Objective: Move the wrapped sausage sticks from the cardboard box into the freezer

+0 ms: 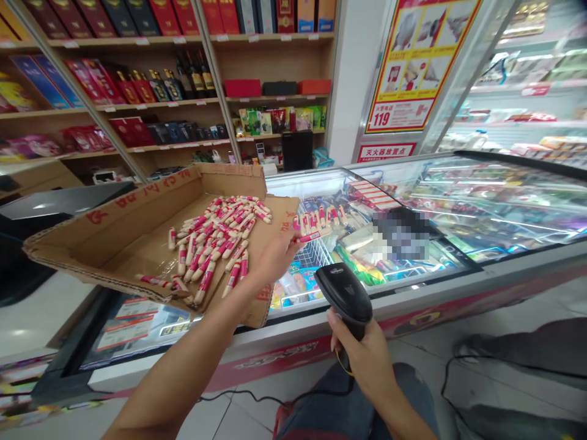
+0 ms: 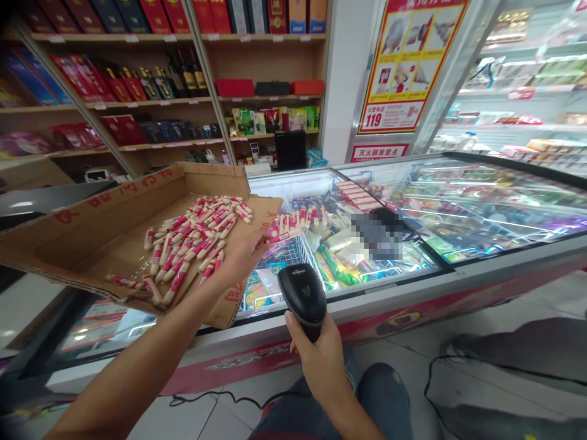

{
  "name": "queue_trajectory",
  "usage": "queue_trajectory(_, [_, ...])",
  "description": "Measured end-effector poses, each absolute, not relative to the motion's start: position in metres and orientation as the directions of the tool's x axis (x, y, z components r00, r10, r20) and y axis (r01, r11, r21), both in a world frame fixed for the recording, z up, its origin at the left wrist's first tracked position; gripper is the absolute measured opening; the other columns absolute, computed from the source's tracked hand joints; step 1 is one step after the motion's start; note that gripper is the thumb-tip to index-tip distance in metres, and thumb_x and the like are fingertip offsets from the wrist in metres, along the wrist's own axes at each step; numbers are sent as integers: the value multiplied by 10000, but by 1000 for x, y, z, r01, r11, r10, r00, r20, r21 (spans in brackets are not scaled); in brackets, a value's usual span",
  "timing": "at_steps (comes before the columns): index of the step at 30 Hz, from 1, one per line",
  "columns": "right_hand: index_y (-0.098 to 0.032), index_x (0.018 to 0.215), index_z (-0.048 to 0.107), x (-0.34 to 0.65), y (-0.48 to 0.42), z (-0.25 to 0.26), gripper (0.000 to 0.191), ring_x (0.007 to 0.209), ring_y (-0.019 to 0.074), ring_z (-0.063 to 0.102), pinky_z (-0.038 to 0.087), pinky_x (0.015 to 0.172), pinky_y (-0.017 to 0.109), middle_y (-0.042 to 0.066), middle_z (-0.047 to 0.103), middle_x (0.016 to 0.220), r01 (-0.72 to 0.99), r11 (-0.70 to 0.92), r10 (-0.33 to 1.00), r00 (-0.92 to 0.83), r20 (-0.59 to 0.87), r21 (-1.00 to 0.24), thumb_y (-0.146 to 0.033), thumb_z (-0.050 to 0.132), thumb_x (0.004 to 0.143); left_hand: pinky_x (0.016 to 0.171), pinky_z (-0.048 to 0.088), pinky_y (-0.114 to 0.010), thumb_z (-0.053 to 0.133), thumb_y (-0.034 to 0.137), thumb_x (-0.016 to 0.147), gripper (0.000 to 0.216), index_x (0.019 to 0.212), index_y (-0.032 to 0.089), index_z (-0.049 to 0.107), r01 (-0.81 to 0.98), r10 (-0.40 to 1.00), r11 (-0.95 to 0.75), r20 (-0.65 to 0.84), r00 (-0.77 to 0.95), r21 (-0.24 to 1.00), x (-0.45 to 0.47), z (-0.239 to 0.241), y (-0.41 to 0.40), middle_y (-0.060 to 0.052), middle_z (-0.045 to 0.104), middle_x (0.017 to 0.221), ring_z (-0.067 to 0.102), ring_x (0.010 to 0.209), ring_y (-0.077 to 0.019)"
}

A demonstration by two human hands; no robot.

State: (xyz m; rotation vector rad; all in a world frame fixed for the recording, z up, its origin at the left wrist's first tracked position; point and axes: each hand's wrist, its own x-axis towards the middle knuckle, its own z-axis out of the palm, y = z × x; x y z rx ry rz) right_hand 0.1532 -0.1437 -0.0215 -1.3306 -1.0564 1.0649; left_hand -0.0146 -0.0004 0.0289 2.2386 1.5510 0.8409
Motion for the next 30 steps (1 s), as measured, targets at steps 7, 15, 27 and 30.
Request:
queue_trajectory(7, [-182, 693, 624, 157, -144, -27, 361, 411, 151, 530, 423, 441, 257, -31, 554, 439, 59, -41, 962, 271, -24, -997, -530, 701, 753, 767, 516, -272, 526, 289, 910, 233, 1041, 173, 680, 648, 871, -491, 340, 354, 582, -13, -3, 2, -64, 733, 978, 673, 868, -189])
queue_trajectory(15, [-198, 665, 601, 153, -143, -27, 333, 429, 152, 533, 444, 467, 261, -35, 546, 446, 81, -50, 959, 282, -25, -995, -500, 679, 782, 759, 515, -286, 490, 350, 948, 289, 1031, 177, 706, 612, 786, -618, 406, 467, 493, -13, -14, -5, -85, 739, 944, 673, 837, -193])
queue_trajectory(27, [-201, 615, 593, 155, -141, -29, 359, 443, 154, 534, 444, 491, 271, -21, 560, 460, 157, -70, 961, 276, -25, -985, -498, 658, 805, 673, 488, -257, 524, 293, 935, 230, 994, 169, 709, 613, 768, -639, 423, 480, 464, -9, -13, -8, -69, 744, 897, 647, 700, -155])
queue_trajectory(30, [-196, 636, 603, 155, -141, -29, 350, 454, 158, 544, 446, 505, 273, -16, 572, 472, 155, -70, 963, 269, -26, -985, -495, 656, 811, 657, 480, -249, 518, 285, 937, 227, 936, 171, 714, 622, 769, -638, 423, 479, 455, -9, -12, -9, -64, 743, 868, 644, 686, -151])
